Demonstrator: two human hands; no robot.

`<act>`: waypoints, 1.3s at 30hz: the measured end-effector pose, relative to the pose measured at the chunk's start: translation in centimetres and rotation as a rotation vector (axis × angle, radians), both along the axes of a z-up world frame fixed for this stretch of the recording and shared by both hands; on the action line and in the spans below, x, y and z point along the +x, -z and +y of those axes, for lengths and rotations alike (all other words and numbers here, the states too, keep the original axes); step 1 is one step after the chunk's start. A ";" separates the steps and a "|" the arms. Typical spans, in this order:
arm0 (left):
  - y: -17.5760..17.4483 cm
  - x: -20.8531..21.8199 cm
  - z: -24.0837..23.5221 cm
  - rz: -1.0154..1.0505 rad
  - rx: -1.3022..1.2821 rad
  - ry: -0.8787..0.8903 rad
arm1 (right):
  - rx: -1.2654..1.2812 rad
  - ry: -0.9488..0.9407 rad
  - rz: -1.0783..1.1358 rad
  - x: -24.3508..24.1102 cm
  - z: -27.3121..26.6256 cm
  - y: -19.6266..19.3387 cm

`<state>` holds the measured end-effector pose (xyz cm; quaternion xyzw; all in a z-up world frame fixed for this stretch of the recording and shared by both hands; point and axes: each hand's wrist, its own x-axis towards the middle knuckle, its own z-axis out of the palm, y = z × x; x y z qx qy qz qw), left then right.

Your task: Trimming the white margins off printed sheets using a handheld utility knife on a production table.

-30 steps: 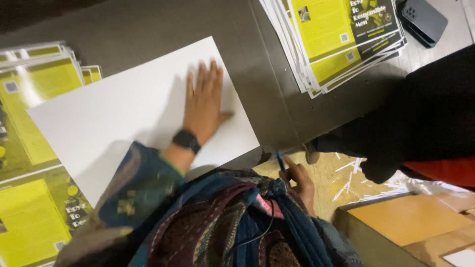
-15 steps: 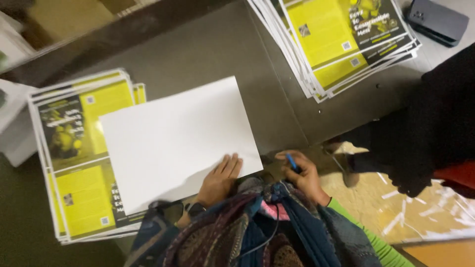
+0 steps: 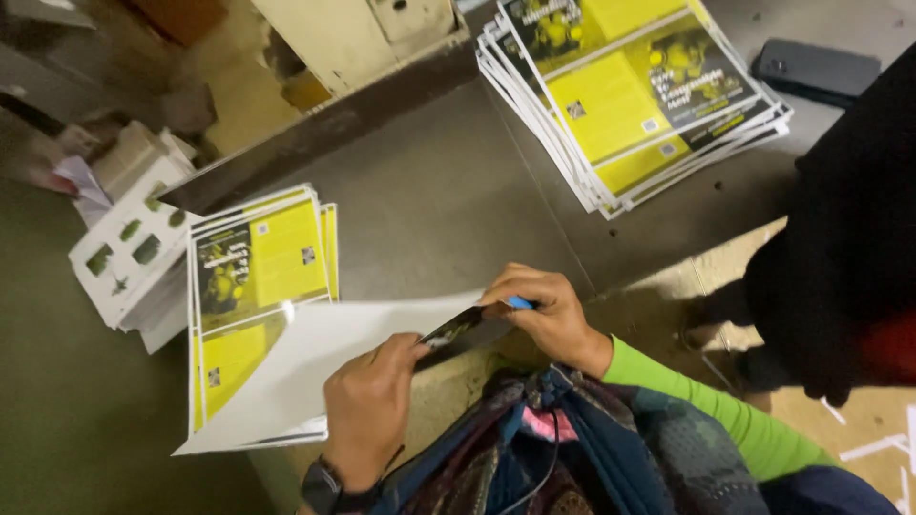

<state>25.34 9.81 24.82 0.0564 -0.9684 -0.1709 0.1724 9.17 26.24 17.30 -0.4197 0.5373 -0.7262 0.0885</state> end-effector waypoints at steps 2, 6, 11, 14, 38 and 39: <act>-2.0 0.8 0.3 0.012 0.030 -0.058 | -0.002 -0.012 0.024 -0.3 0.7 0.0; -4.1 2.8 -0.5 -0.060 0.211 -0.274 | 0.133 -0.023 -0.001 -0.7 2.3 0.5; -5.0 4.4 -1.8 -0.049 0.356 -0.376 | 0.215 -0.042 0.068 -1.2 4.8 2.8; -5.2 5.1 -2.3 -0.052 0.392 -0.486 | 0.281 -0.034 0.108 -1.4 6.5 4.1; -6.0 6.1 -4.6 0.035 0.463 -0.522 | 1.078 0.574 -0.115 -2.2 14.9 5.5; -6.0 6.0 -4.4 0.059 0.489 -0.512 | 0.870 0.520 0.004 -2.3 14.4 6.1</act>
